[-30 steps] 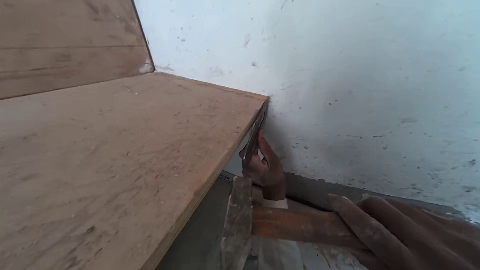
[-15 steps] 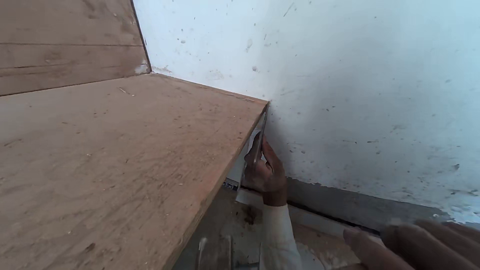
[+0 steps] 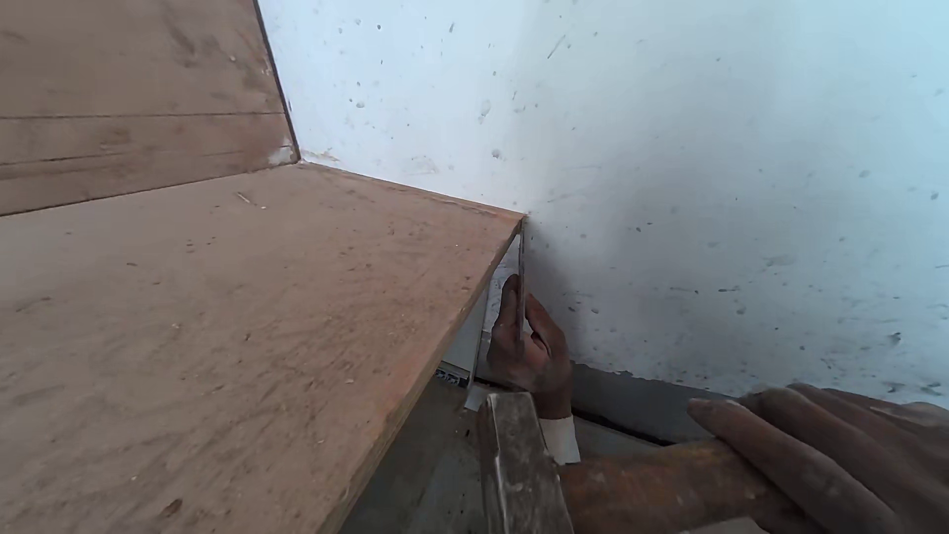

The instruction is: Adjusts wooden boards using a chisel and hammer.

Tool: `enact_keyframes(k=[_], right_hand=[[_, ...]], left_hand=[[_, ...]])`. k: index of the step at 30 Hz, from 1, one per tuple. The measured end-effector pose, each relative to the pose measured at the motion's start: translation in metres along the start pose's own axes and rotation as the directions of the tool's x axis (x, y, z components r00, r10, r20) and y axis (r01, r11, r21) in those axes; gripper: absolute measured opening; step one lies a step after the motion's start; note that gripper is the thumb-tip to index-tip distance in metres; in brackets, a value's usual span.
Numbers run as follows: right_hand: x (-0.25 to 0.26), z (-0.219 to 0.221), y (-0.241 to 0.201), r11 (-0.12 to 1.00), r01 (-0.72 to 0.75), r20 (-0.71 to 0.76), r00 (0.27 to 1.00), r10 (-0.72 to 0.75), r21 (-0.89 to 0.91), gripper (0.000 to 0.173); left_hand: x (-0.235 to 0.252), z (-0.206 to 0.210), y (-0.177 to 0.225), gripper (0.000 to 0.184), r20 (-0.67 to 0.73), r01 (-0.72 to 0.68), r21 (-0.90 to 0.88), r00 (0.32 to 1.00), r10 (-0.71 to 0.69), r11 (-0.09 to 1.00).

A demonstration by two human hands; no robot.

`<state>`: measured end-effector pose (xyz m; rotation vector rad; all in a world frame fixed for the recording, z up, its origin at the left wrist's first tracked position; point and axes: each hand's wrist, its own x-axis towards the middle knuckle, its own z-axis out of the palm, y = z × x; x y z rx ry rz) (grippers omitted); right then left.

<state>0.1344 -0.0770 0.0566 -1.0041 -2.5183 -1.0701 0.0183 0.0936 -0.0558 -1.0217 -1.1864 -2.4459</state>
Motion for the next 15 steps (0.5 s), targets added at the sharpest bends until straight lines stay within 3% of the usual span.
enact_keyframes(k=[4,9,13,15], right_hand=[[-0.011,0.011,0.012,1.0,0.017,-0.065,0.998,-0.018,-0.017,0.032],[-0.019,0.022,0.026,0.996,-0.028,-0.044,0.999,0.024,-0.085,0.036],[-0.018,0.014,0.018,0.999,0.025,-0.052,0.998,-0.028,-0.048,0.032],[-0.016,0.018,0.015,0.995,-0.005,-0.039,0.999,0.001,-0.102,0.031]], left_hand=[[-0.005,0.005,0.004,0.026,-0.023,-0.024,0.078,0.999,0.026,0.997],[-0.018,0.015,0.004,0.027,-0.04,0.158,-0.116,0.986,-0.164,0.981],[-0.01,0.007,0.001,0.027,0.0,-0.009,0.038,1.0,0.009,0.999],[-0.01,0.008,-0.001,0.028,-0.007,-0.017,-0.027,1.0,0.017,0.999]])
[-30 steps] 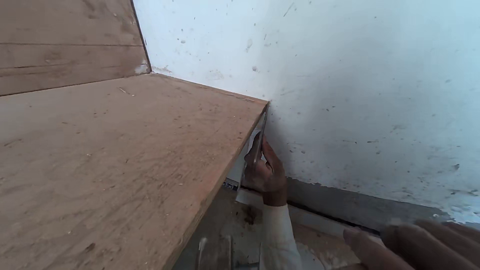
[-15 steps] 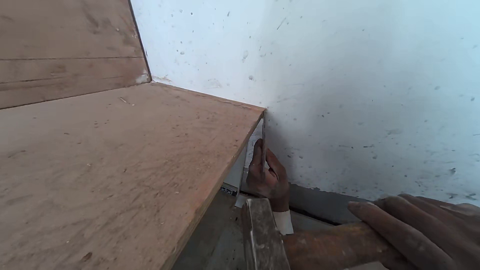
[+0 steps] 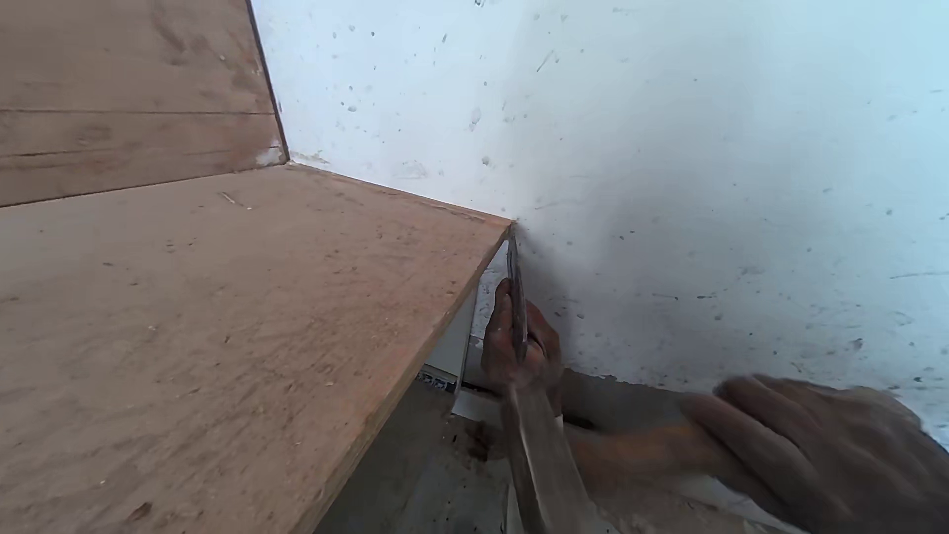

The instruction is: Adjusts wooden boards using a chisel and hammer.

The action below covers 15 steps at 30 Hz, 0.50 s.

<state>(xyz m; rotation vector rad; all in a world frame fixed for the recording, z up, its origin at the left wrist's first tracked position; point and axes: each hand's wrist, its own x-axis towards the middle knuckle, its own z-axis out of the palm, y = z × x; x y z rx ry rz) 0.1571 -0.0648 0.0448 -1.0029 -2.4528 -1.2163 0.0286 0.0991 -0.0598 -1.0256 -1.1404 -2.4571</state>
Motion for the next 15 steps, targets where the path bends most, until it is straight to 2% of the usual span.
enact_keyframes(k=[2,3,7,11,13,15], right_hand=[[0.006,0.0,-0.003,0.999,-0.033,0.033,0.999,0.034,-0.031,0.033],[0.01,-0.004,-0.005,0.999,-0.033,0.048,0.998,0.034,-0.016,0.033],[0.016,-0.019,-0.01,0.997,0.045,0.014,0.999,-0.046,0.067,0.025],[0.025,-0.01,-0.015,0.999,-0.03,0.082,0.996,0.034,-0.044,0.03],[0.03,-0.024,-0.021,0.999,-0.033,0.12,0.992,0.032,0.008,0.031],[0.032,-0.04,-0.028,0.997,0.001,0.122,0.992,-0.01,0.077,0.025]], left_hand=[[-0.001,-0.001,-0.002,0.033,0.056,0.112,-0.15,0.993,-0.105,0.982],[0.003,-0.004,-0.002,0.033,0.09,0.141,-0.149,0.988,-0.129,0.979],[0.013,-0.008,-0.001,0.03,0.06,0.048,0.039,0.997,-0.051,0.998],[0.014,-0.008,0.0,0.034,0.136,0.215,-0.233,0.973,-0.187,0.948],[0.017,-0.012,-0.001,0.035,0.129,0.193,-0.2,0.977,-0.169,0.961],[0.019,-0.014,-0.004,0.034,0.103,0.134,-0.065,0.987,-0.127,0.989]])
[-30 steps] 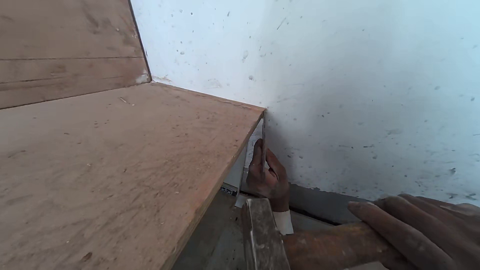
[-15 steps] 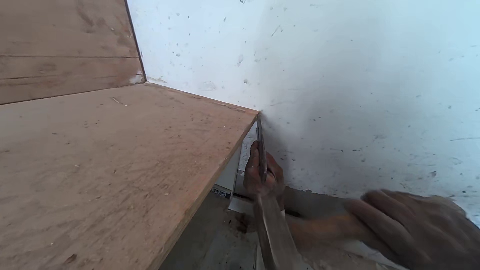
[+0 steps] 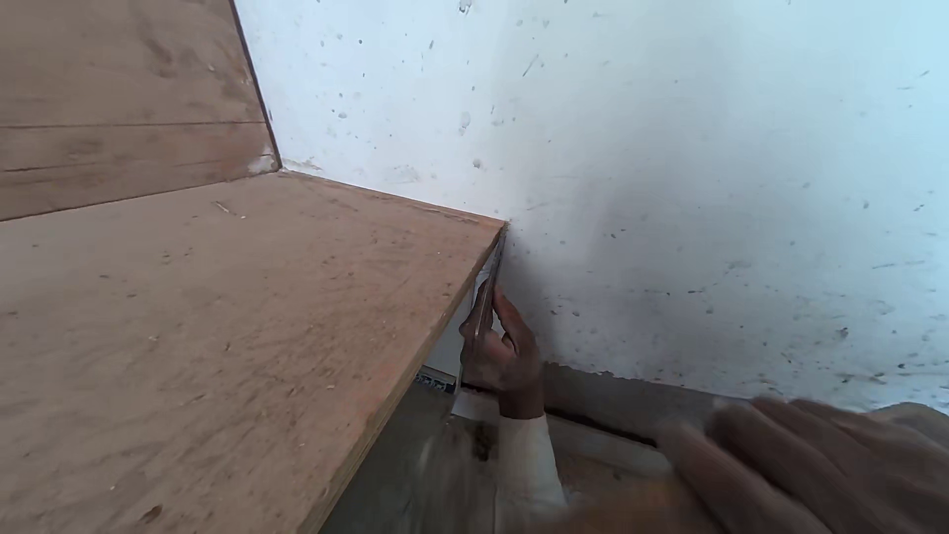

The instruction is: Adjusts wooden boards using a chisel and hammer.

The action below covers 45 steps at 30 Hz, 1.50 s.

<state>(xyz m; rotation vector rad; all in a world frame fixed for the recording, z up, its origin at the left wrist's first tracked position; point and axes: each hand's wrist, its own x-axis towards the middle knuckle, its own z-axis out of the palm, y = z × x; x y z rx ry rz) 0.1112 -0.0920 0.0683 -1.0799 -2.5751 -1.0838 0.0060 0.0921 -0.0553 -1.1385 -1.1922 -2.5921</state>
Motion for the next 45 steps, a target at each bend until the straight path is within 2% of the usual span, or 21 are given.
enact_keyframes(k=[2,5,6,9,11,12,14,15,18,20,22,24,26,28,30,31,34,36,39,45], right_hand=[[-0.002,0.001,-0.003,1.0,0.007,-0.011,1.0,-0.007,-0.005,0.02],[0.003,0.018,0.001,0.986,-0.084,-0.012,0.996,0.083,-0.143,0.027],[0.006,0.016,0.001,0.987,-0.089,-0.001,0.996,0.089,-0.136,0.03],[0.007,-0.006,-0.003,0.999,-0.013,-0.007,1.0,0.012,-0.037,0.025],[0.003,-0.003,-0.003,0.999,0.018,-0.024,1.0,-0.019,-0.029,0.019],[0.002,0.004,-0.003,0.997,-0.022,-0.027,0.999,0.02,-0.075,0.019],[0.009,0.015,0.0,0.988,-0.075,-0.011,0.997,0.074,-0.135,0.024],[0.013,0.013,-0.002,0.988,-0.092,-0.01,0.996,0.092,-0.127,0.028],[0.013,-0.008,-0.01,0.999,-0.037,-0.022,0.999,0.036,-0.018,0.025],[0.006,-0.007,-0.009,1.0,0.012,-0.015,1.0,-0.013,-0.01,0.018],[0.008,0.007,-0.005,0.992,-0.067,-0.03,0.997,0.064,-0.108,0.02],[0.021,0.008,-0.006,0.984,-0.126,-0.026,0.992,0.124,-0.123,0.026],[0.021,-0.002,-0.009,0.992,-0.101,-0.045,0.994,0.097,-0.082,0.028],[0.014,-0.013,-0.01,1.0,-0.01,-0.051,0.999,0.009,-0.025,0.022],[0.007,-0.008,-0.008,0.999,0.018,-0.054,0.998,-0.02,-0.034,0.017],[0.006,0.0,-0.005,0.997,-0.021,-0.048,0.999,0.017,-0.079,0.017],[0.02,0.005,-0.003,0.984,-0.117,0.009,0.993,0.12,-0.136,0.026],[0.026,-0.003,-0.01,0.985,-0.137,-0.028,0.99,0.135,-0.104,0.029],[0.018,-0.012,-0.011,0.993,-0.081,-0.033,0.996,0.079,-0.085,0.027],[0.012,-0.012,-0.015,0.999,-0.025,0.038,0.999,0.027,-0.04,0.028]], left_hand=[[-0.001,0.003,-0.001,0.033,-0.036,0.023,0.01,0.999,-0.022,1.0],[0.002,0.0,0.017,0.033,0.044,0.25,-0.095,0.968,-0.247,0.963],[0.005,0.0,0.018,0.033,0.053,0.262,-0.095,0.965,-0.258,0.96],[-0.001,0.001,-0.002,0.033,0.015,0.063,-0.044,0.998,-0.063,0.997],[-0.004,0.004,-0.009,0.034,-0.014,0.011,-0.044,1.0,-0.011,0.999],[-0.003,0.003,-0.005,0.034,-0.003,0.035,-0.059,0.999,-0.036,0.998],[0.005,-0.003,0.018,0.032,0.092,0.226,-0.091,0.972,-0.217,0.97],[0.01,-0.004,0.024,0.032,0.117,0.269,-0.093,0.959,-0.257,0.959],[0.008,-0.006,0.007,0.031,0.078,0.065,0.003,0.995,-0.065,0.998],[0.012,-0.019,0.019,0.034,0.22,0.142,0.072,0.963,-0.154,0.987],[0.004,-0.005,0.007,0.03,0.091,0.116,-0.041,0.99,-0.112,0.992],[0.008,-0.002,0.013,0.03,0.084,0.213,-0.139,0.976,-0.202,0.967],[0.008,-0.008,0.011,0.03,0.105,0.146,-0.099,0.985,-0.136,0.984],[0.005,-0.014,0.001,0.032,0.136,0.038,-0.027,0.99,-0.034,0.999],[0.009,-0.017,0.008,0.032,0.156,0.064,-0.034,0.986,-0.058,0.997],[0.009,-0.011,0.005,0.03,0.115,0.068,-0.04,0.991,-0.063,0.997],[0.012,-0.006,0.011,0.032,0.122,0.221,-0.13,0.971,-0.206,0.967],[0.015,-0.009,0.016,0.027,0.137,0.304,-0.19,0.95,-0.282,0.933],[0.01,-0.006,0.001,0.016,0.064,0.257,-0.259,0.966,-0.249,0.931],[0.008,-0.004,0.0,0.013,0.059,0.274,-0.345,0.961,-0.271,0.898]])
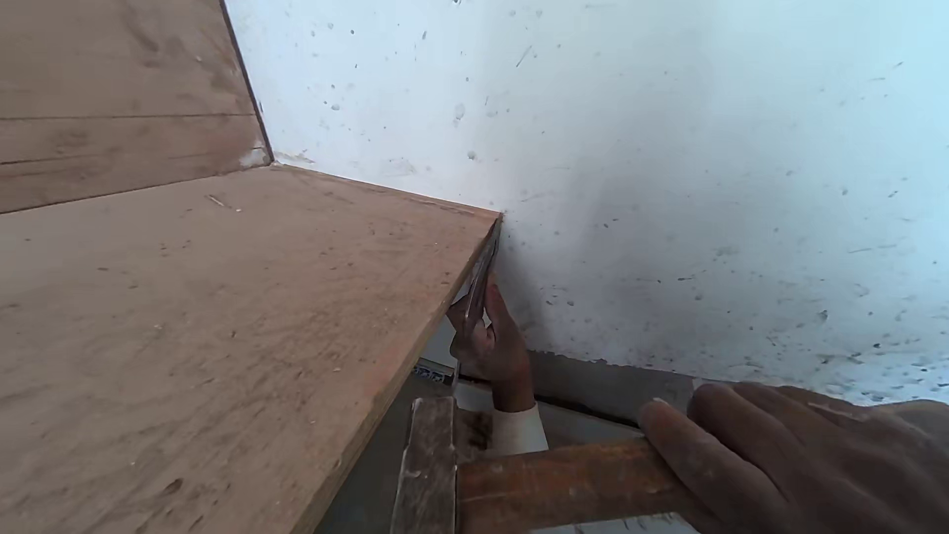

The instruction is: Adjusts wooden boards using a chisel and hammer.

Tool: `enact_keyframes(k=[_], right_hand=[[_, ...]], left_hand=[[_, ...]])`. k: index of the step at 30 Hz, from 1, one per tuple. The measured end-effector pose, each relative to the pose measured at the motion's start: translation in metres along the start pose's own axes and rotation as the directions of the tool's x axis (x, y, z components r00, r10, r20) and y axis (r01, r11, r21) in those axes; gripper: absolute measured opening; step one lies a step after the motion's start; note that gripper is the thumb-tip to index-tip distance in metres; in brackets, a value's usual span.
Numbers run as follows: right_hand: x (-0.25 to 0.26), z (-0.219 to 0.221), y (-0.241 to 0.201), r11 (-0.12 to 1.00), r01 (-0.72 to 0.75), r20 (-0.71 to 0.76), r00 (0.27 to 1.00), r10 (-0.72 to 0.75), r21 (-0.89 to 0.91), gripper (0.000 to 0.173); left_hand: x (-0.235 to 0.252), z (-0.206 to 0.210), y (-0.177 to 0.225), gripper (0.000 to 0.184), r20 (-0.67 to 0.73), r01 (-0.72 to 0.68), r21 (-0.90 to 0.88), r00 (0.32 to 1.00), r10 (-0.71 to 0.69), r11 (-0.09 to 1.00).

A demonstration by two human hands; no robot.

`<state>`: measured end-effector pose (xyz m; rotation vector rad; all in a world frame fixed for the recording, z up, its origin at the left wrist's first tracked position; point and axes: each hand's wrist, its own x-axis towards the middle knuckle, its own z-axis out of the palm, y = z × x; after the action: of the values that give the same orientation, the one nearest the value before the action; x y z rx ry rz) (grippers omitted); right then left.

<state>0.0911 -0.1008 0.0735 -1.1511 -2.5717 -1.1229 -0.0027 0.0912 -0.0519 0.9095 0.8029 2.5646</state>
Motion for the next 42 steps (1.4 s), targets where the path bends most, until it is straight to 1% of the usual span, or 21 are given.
enact_keyframes(k=[2,3,6,7,10,12,17,20,22,24,26,27,28,29,31,33,34,36,38,40,42], right_hand=[[-0.002,0.0,-0.001,1.0,-0.011,0.012,1.0,0.01,0.003,0.027],[-0.003,-0.001,-0.002,1.0,-0.015,0.019,1.0,0.015,0.008,0.026],[-0.006,0.002,-0.002,0.999,-0.031,0.033,0.999,0.031,0.024,0.027],[-0.006,0.004,-0.001,0.999,-0.038,0.035,0.999,0.037,0.02,0.026],[-0.004,0.009,-0.001,0.999,-0.052,0.02,0.998,0.052,0.011,0.024],[-0.002,0.008,-0.002,0.998,-0.053,0.02,0.998,0.052,0.018,0.024],[0.004,-0.005,-0.007,0.995,-0.064,0.125,0.991,0.055,0.072,0.029],[0.004,-0.007,-0.004,0.996,-0.014,0.099,0.995,0.005,0.087,0.025],[0.005,-0.006,-0.003,0.997,0.02,0.075,0.997,-0.025,0.068,0.025],[0.008,0.002,-0.001,1.0,0.01,0.049,0.999,-0.01,-0.001,0.026],[0.012,0.015,0.005,0.995,-0.039,0.02,0.999,0.041,-0.097,0.024],[0.015,0.018,0.007,0.991,-0.061,0.025,0.998,0.064,-0.121,0.025],[0.017,0.016,0.006,0.99,-0.073,0.046,0.996,0.079,-0.12,0.026],[0.018,0.01,0.005,0.993,-0.066,0.074,0.995,0.073,-0.095,0.028],[0.015,-0.006,0.0,1.0,-0.016,0.122,0.992,0.018,-0.014,0.029],[0.01,-0.012,-0.005,0.998,0.04,0.115,0.992,-0.045,0.04,0.028],[0.009,-0.009,-0.004,0.999,0.042,0.107,0.993,-0.045,0.028,0.025],[0.013,0.005,0.003,0.998,-0.015,0.076,0.997,0.019,-0.055,0.021],[0.022,0.009,0.01,0.995,-0.046,0.07,0.996,0.053,-0.09,0.026],[0.019,-0.002,0.006,0.999,-0.014,0.097,0.995,0.018,-0.044,0.028],[0.013,-0.015,-0.002,0.999,0.045,0.113,0.993,-0.046,0.016,0.025]], left_hand=[[0.001,0.001,-0.001,0.011,0.008,-0.022,-0.021,1.0,0.023,1.0],[0.001,0.0,0.0,0.013,0.026,-0.012,-0.033,1.0,0.013,0.999],[0.001,-0.005,0.009,0.022,0.069,0.062,-0.002,0.996,-0.062,0.998],[0.002,-0.006,0.012,0.022,0.067,0.096,0.007,0.993,-0.096,0.995],[0.011,-0.002,0.014,0.004,0.003,0.145,-0.039,0.989,-0.145,0.989],[0.013,-0.001,0.014,0.002,0.007,0.168,-0.057,0.986,-0.167,0.984],[0.013,-0.003,0.015,0.003,0.01,0.204,-0.07,0.979,-0.203,0.977],[0.012,-0.002,0.016,0.005,-0.005,0.215,-0.061,0.976,-0.216,0.975],[0.012,-0.002,0.014,0.005,-0.003,0.199,-0.084,0.98,-0.2,0.976],[0.012,-0.004,0.016,0.007,0.011,0.22,-0.063,0.976,-0.219,0.974],[0.014,-0.005,0.03,0.012,0.048,0.352,0.014,0.935,-0.352,0.936],[0.014,-0.004,0.028,0.014,0.059,0.388,-0.009,0.92,-0.386,0.922],[0.013,-0.003,0.027,0.015,0.058,0.395,-0.039,0.918,-0.393,0.918],[0.012,-0.003,0.026,0.015,0.056,0.374,-0.057,0.927,-0.371,0.926],[0.009,-0.005,0.018,0.011,0.028,0.24,-0.063,0.971,-0.238,0.969],[0.009,-0.005,0.014,0.009,0.032,0.192,-0.052,0.981,-0.191,0.98],[0.01,-0.004,0.013,0.008,0.022,0.201,-0.048,0.98,-0.2,0.978],[0.011,-0.002,0.017,0.008,0.025,0.276,-0.046,0.961,-0.275,0.96],[0.012,0.0,0.019,0.016,0.043,0.342,-0.077,0.94,-0.339,0.937],[0.009,-0.004,0.021,0.016,0.039,0.316,-0.047,0.949,-0.314,0.948],[0.009,-0.004,0.014,0.014,0.031,0.222,-0.04,0.975,-0.221,0.974]])
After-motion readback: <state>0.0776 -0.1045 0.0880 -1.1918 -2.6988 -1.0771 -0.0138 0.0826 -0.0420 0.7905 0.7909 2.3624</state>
